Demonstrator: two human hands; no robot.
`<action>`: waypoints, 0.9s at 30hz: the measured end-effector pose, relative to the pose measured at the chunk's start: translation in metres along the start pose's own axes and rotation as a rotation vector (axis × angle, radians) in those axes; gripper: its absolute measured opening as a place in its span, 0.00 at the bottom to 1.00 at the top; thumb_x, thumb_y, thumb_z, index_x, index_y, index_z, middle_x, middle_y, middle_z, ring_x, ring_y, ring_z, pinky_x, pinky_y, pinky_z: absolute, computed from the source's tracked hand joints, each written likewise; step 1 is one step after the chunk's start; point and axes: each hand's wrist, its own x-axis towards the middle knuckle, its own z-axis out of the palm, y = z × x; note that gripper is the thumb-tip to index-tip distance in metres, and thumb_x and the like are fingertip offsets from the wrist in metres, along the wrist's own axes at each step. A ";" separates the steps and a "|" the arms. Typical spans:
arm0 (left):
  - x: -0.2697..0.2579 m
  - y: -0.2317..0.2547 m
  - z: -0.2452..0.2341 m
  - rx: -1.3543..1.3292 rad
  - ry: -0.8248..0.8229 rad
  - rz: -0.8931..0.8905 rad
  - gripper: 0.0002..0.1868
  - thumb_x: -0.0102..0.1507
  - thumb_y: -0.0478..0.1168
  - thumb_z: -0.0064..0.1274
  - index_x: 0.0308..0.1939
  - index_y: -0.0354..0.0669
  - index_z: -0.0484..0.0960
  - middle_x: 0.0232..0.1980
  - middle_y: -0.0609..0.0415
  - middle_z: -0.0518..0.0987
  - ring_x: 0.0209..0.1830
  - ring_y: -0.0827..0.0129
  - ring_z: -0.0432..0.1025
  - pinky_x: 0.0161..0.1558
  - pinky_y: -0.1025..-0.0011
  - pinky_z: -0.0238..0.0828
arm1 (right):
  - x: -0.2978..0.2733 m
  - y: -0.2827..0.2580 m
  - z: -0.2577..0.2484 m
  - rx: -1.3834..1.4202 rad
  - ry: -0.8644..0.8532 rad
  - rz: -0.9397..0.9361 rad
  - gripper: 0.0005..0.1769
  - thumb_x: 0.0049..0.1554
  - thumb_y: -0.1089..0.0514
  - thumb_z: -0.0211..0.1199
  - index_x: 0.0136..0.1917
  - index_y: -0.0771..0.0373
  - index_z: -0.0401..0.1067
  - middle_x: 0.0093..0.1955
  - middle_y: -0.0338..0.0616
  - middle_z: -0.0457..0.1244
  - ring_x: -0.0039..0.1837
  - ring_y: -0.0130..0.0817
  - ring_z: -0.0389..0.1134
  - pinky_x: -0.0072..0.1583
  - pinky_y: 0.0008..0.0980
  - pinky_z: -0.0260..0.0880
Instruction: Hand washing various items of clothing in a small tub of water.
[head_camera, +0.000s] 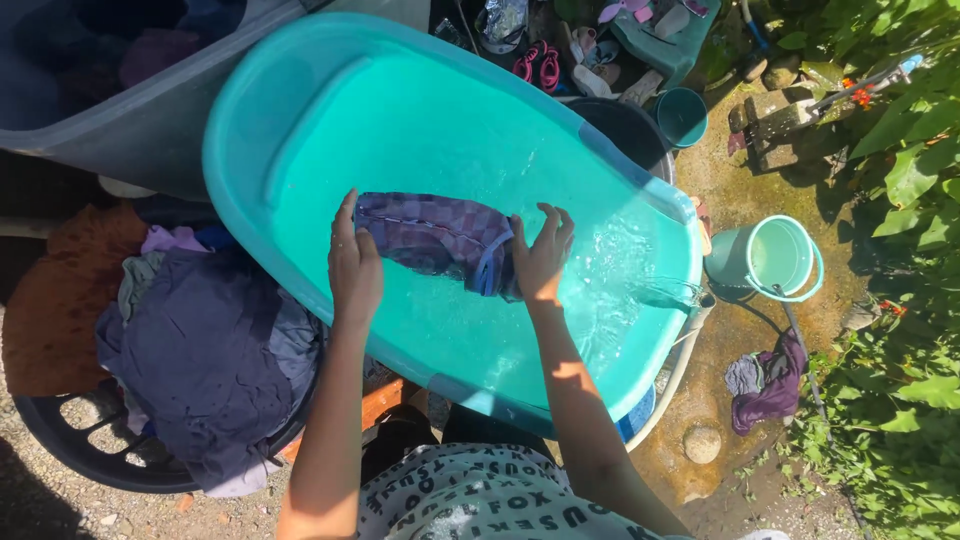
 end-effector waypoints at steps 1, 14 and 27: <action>0.007 -0.029 0.011 0.000 0.011 -0.007 0.19 0.75 0.41 0.35 0.65 0.42 0.75 0.49 0.34 0.78 0.49 0.48 0.73 0.52 0.59 0.69 | -0.010 -0.004 0.008 0.005 -0.012 -0.004 0.28 0.62 0.46 0.65 0.67 0.63 0.66 0.66 0.57 0.59 0.69 0.58 0.60 0.62 0.53 0.62; 0.047 -0.094 0.058 -0.207 -0.321 -0.307 0.29 0.65 0.60 0.45 0.68 0.57 0.68 0.70 0.44 0.57 0.67 0.49 0.57 0.59 0.45 0.65 | -0.054 -0.007 0.069 0.366 -0.036 0.266 0.25 0.65 0.46 0.58 0.67 0.66 0.67 0.71 0.56 0.59 0.68 0.53 0.59 0.66 0.46 0.59; 0.024 -0.074 0.084 -0.875 -0.316 -0.360 0.21 0.70 0.52 0.42 0.48 0.38 0.81 0.43 0.53 0.83 0.42 0.62 0.77 0.43 0.58 0.78 | -0.012 -0.098 -0.003 0.157 0.230 -0.038 0.11 0.61 0.57 0.63 0.39 0.64 0.73 0.41 0.48 0.66 0.43 0.50 0.68 0.46 0.46 0.66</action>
